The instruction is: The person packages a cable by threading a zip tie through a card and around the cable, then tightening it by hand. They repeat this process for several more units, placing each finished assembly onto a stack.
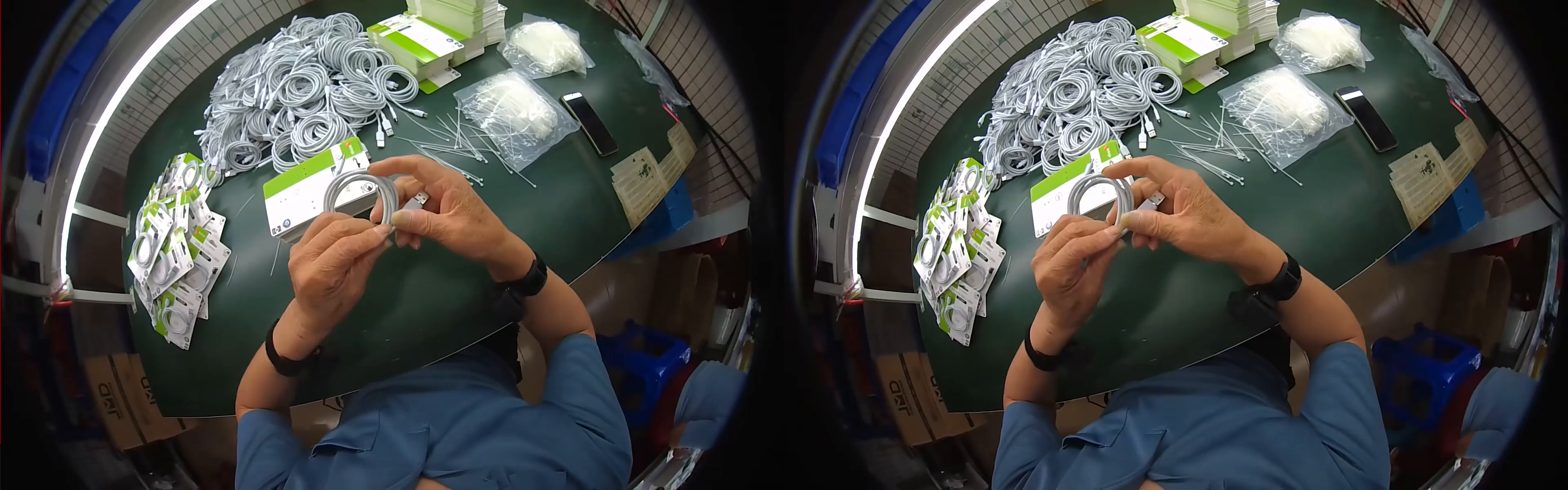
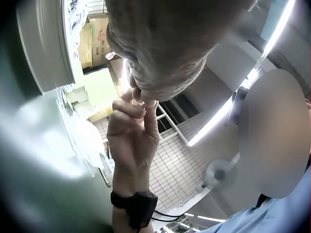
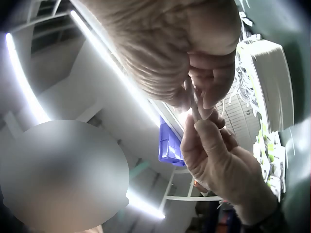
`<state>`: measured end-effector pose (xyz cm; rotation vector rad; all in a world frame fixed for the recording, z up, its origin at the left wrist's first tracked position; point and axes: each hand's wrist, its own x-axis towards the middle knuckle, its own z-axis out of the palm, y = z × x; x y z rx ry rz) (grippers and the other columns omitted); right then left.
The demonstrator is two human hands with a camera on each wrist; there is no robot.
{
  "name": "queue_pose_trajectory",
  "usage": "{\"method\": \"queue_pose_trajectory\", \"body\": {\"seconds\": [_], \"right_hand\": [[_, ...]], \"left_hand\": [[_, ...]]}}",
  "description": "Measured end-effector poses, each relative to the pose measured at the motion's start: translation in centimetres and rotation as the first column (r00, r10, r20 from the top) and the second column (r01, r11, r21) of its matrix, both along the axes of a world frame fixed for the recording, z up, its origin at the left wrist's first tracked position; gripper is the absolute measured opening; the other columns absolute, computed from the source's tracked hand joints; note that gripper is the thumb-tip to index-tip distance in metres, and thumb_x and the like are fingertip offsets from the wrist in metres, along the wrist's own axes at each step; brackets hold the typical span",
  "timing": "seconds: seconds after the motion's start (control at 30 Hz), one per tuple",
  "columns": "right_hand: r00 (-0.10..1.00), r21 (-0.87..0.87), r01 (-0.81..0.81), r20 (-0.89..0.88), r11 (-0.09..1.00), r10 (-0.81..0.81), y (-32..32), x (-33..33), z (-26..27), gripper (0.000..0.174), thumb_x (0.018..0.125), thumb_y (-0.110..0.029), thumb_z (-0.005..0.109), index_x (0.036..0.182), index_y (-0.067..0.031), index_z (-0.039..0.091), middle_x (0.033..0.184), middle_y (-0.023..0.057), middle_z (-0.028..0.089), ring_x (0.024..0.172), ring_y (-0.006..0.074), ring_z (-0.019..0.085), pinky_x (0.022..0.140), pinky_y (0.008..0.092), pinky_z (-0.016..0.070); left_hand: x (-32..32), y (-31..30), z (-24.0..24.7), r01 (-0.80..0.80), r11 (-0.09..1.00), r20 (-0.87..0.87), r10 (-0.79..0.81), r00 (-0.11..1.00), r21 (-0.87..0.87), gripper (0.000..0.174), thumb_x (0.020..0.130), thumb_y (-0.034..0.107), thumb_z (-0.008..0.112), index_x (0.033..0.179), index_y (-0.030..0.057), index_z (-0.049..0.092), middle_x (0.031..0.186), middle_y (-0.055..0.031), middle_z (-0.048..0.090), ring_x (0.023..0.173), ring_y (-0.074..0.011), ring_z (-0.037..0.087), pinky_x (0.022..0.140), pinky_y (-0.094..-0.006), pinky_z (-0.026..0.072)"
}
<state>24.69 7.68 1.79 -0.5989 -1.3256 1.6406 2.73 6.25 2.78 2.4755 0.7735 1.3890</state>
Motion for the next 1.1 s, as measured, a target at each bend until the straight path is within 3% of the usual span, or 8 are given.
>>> {"method": "queue_pose_trajectory", "body": {"seconds": [0.03, 0.13, 0.17, 0.27, 0.43, 0.67, 0.8, 1.1], "right_hand": [[1.000, 0.004, -0.002, -0.001, 1.000, 0.002, 0.0, 0.1, 0.0, 0.061, 0.099, -0.011, 0.076, 0.153, -0.0021, 0.049, 0.109, 0.0094, 0.073, 0.079, 0.0090, 0.067, 0.068, 0.0223, 0.0563], [0.909, 0.515, 0.160, 0.257, 0.842, -0.329, -0.2, 0.4, 0.5, 0.058, 0.093, -0.008, 0.078, 0.147, -0.0045, 0.058, 0.115, 0.0117, 0.071, 0.086, 0.0136, 0.070, 0.070, 0.0283, 0.0590], [0.910, 0.521, 0.146, 0.262, 0.841, -0.321, -0.3, 0.4, 0.8, 0.058, 0.093, -0.008, 0.078, 0.147, -0.0045, 0.058, 0.115, 0.0117, 0.071, 0.086, 0.0136, 0.070, 0.070, 0.0283, 0.0590], [0.707, 0.838, 0.056, 0.350, 0.543, -0.614, -0.9, 0.5, 2.4, 0.048, 0.084, -0.003, 0.080, 0.130, -0.0047, 0.069, 0.116, 0.0141, 0.069, 0.087, 0.0210, 0.071, 0.071, 0.0335, 0.0601], [0.694, 0.926, -0.132, 0.342, 0.355, -0.633, -1.4, -0.7, 2.1, 0.037, 0.078, -0.003, 0.080, 0.114, -0.0049, 0.072, 0.106, 0.0134, 0.068, 0.081, 0.0284, 0.069, 0.070, 0.0366, 0.0595], [0.639, 0.650, -0.388, 0.701, 0.653, -0.317, -1.2, 0.5, 1.5, 0.029, 0.080, -0.005, 0.081, 0.107, -0.0036, 0.070, 0.099, 0.0112, 0.068, 0.080, 0.0342, 0.067, 0.069, 0.0383, 0.0561], [0.769, 0.564, -0.336, 0.627, 0.754, -0.126, -1.2, 0.6, 1.9, 0.030, 0.084, -0.008, 0.083, 0.110, -0.0031, 0.068, 0.098, 0.0119, 0.068, 0.081, 0.0329, 0.068, 0.069, 0.0372, 0.0551], [0.753, 0.246, -0.323, 0.652, 0.914, 0.091, -0.9, 0.7, 3.0, 0.036, 0.087, -0.008, 0.084, 0.118, -0.0031, 0.066, 0.097, 0.0108, 0.071, 0.087, 0.0255, 0.072, 0.073, 0.0344, 0.0561]], "left_hand": [[-0.2, 0.1, 0.2, 0.011, 1.000, -0.010, -0.011, 1.000, -0.002, 0.025, 0.080, -0.005, 0.086, 0.102, 0.0042, 0.076, 0.087, -0.0086, 0.074, 0.077, -0.0241, 0.069, 0.068, -0.0340, 0.0557], [-0.8, 0.4, 0.6, 0.015, 1.000, -0.034, -0.014, 0.999, 0.018, 0.025, 0.081, -0.007, 0.085, 0.101, 0.0045, 0.075, 0.085, -0.0084, 0.074, 0.076, -0.0239, 0.069, 0.068, -0.0337, 0.0549], [-1.0, 0.5, 0.7, 0.013, 0.999, -0.054, -0.012, 0.998, 0.034, 0.025, 0.080, -0.006, 0.085, 0.100, 0.0046, 0.075, 0.085, -0.0079, 0.073, 0.076, -0.0237, 0.069, 0.066, -0.0336, 0.0546], [-1.4, 0.6, 1.3, 0.023, 0.994, -0.110, -0.011, 0.994, 0.104, 0.025, 0.077, -0.003, 0.083, 0.099, 0.0051, 0.074, 0.085, -0.0067, 0.071, 0.075, -0.0224, 0.068, 0.063, -0.0331, 0.0542], [-1.0, 0.2, 2.0, 0.114, 0.950, -0.252, -0.039, 0.967, 0.291, 0.026, 0.073, 0.009, 0.077, 0.098, 0.0069, 0.073, 0.091, -0.0048, 0.069, 0.078, -0.0189, 0.067, 0.059, -0.0308, 0.0524], [-2.3, 0.0, 1.3, 0.248, 0.923, -0.425, -0.105, 0.899, 0.295, 0.023, 0.074, 0.012, 0.074, 0.097, 0.0078, 0.071, 0.092, -0.0034, 0.063, 0.081, -0.0168, 0.065, 0.057, -0.0297, 0.0499], [-2.6, 0.1, 1.3, 0.260, 0.926, -0.367, -0.149, 0.918, 0.273, 0.023, 0.076, 0.011, 0.076, 0.097, 0.0077, 0.071, 0.091, -0.0034, 0.062, 0.079, -0.0175, 0.065, 0.057, -0.0304, 0.0504], [-2.9, 0.3, 1.2, 0.309, 0.927, -0.400, -0.206, 0.893, 0.213, 0.026, 0.076, 0.009, 0.078, 0.101, 0.0064, 0.073, 0.093, -0.0052, 0.063, 0.076, -0.0191, 0.066, 0.055, -0.0309, 0.0512]]}}
